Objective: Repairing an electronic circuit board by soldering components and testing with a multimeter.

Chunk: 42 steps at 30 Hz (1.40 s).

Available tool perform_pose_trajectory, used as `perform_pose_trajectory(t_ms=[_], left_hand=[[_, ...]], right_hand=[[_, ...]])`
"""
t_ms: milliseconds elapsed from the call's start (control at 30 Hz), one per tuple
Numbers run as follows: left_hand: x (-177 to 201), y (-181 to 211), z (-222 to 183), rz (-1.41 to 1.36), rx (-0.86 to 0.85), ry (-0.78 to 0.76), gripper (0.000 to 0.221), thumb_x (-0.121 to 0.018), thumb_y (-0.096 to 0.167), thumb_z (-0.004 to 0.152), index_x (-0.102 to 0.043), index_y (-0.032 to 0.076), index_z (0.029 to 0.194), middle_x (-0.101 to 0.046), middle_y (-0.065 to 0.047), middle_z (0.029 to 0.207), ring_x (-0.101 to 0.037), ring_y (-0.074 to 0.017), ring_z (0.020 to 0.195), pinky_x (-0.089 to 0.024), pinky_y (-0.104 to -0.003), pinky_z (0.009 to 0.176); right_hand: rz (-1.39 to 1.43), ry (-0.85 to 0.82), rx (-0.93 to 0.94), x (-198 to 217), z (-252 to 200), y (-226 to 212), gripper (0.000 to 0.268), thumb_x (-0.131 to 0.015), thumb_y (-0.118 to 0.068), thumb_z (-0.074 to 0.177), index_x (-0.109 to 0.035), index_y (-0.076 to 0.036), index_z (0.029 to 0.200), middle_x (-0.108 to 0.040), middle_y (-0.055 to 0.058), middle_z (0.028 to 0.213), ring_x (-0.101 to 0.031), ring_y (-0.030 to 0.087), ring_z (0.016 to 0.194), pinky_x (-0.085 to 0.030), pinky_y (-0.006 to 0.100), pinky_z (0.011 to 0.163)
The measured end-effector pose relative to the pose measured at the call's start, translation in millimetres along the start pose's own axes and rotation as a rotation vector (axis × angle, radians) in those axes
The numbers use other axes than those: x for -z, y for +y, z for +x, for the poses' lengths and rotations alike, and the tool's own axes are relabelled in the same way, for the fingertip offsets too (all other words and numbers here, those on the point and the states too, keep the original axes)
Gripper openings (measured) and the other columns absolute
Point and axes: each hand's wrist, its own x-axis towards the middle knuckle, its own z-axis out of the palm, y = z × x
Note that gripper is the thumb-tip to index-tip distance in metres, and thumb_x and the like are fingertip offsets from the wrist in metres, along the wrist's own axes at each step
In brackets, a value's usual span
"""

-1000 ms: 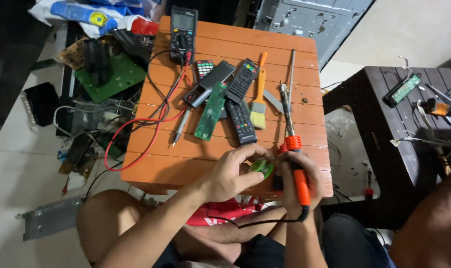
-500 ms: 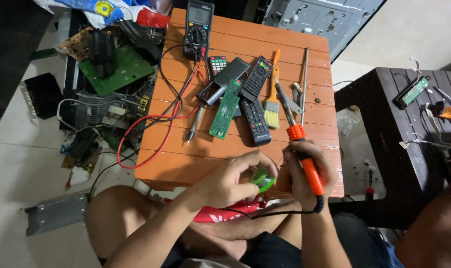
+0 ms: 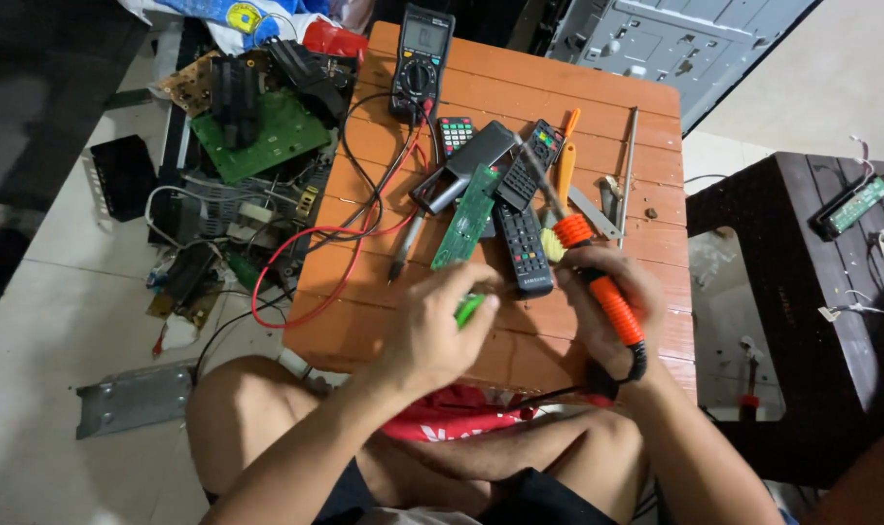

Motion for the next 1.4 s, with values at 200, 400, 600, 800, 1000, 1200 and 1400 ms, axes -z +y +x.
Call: perform_pose_trajectory(t_ms=[200, 400, 600, 800, 1000, 1200, 1400], left_hand=[[42, -46, 26, 0.472, -0.071, 0.166, 0.005, -0.073, 0.020, 0.096, -0.070, 0.015, 0.095, -0.070, -0.003, 0.089, -0.072, -0.0258, 0.078, -0.057, -0.036, 0.065], [30, -65, 29, 0.684, -0.106, 0.210, 0.013, -0.078, 0.019, 0.090, -0.066, 0.016, 0.092, -0.062, -0.002, 0.084, -0.070, -0.0267, 0.075, -0.057, -0.038, 0.063], [29, -43, 35, 0.682, -0.081, 0.189, 0.014, -0.078, 0.004, 0.086, -0.064, 0.007, 0.089, -0.063, -0.004, 0.087, -0.059, -0.0229, 0.063, -0.048, -0.037, 0.059], [24, -44, 43, 0.692, -0.102, 0.181, 0.016, -0.077, 0.001, 0.084, -0.062, 0.007, 0.084, -0.059, -0.004, 0.080, -0.057, -0.0212, 0.061, -0.048, -0.036, 0.061], [21, -44, 43, 0.735, -0.120, 0.159, 0.017, -0.076, 0.004, 0.084, -0.059, 0.008, 0.085, -0.058, -0.005, 0.081, -0.056, -0.0231, 0.063, -0.046, -0.037, 0.060], [19, -45, 43, 0.751, -0.134, 0.167, 0.019, -0.078, 0.003, 0.083, -0.059, 0.009, 0.082, -0.056, -0.003, 0.078, -0.053, -0.0186, 0.059, -0.044, -0.035, 0.058], [19, -43, 42, 0.767, -0.115, 0.158, 0.018, -0.077, 0.005, 0.083, -0.060, 0.010, 0.082, -0.057, -0.002, 0.077, -0.053, -0.0195, 0.058, -0.043, -0.036, 0.060]], right_hand=[[0.148, 0.072, 0.076, 16, 10, 12, 0.059, -0.041, -0.041, 0.109, -0.061, 0.012, 0.123, -0.070, 0.025, 0.079, -0.067, 0.021, 0.064, -0.056, 0.034, 0.066], [0.263, 0.231, -0.119, 11, -10, 33, 0.050, -0.060, -0.033, 0.085, -0.068, 0.011, 0.107, -0.064, 0.017, 0.086, -0.056, 0.016, 0.073, -0.048, 0.025, 0.070], [0.124, -0.045, -0.390, 48, -35, 52, 0.041, -0.057, -0.024, 0.090, -0.064, 0.008, 0.114, -0.069, 0.020, 0.122, -0.065, 0.028, 0.108, -0.051, 0.037, 0.106], [-0.014, -0.154, -0.343, 48, -29, 48, 0.043, -0.058, -0.019, 0.083, -0.067, 0.009, 0.115, -0.071, 0.022, 0.118, -0.066, 0.031, 0.112, -0.050, 0.041, 0.108], [-0.026, -0.196, -0.387, 45, -25, 40, 0.042, -0.059, -0.018, 0.080, -0.069, 0.008, 0.113, -0.072, 0.022, 0.116, -0.068, 0.031, 0.107, -0.052, 0.038, 0.102], [0.025, -0.212, -0.377, 42, -21, 35, 0.042, -0.057, -0.014, 0.079, -0.068, 0.009, 0.113, -0.071, 0.023, 0.112, -0.067, 0.031, 0.102, -0.052, 0.039, 0.100], [-0.004, -0.246, -0.354, 43, -20, 35, 0.040, -0.059, -0.011, 0.078, -0.068, 0.007, 0.112, -0.073, 0.021, 0.114, -0.068, 0.030, 0.102, -0.053, 0.039, 0.099]])
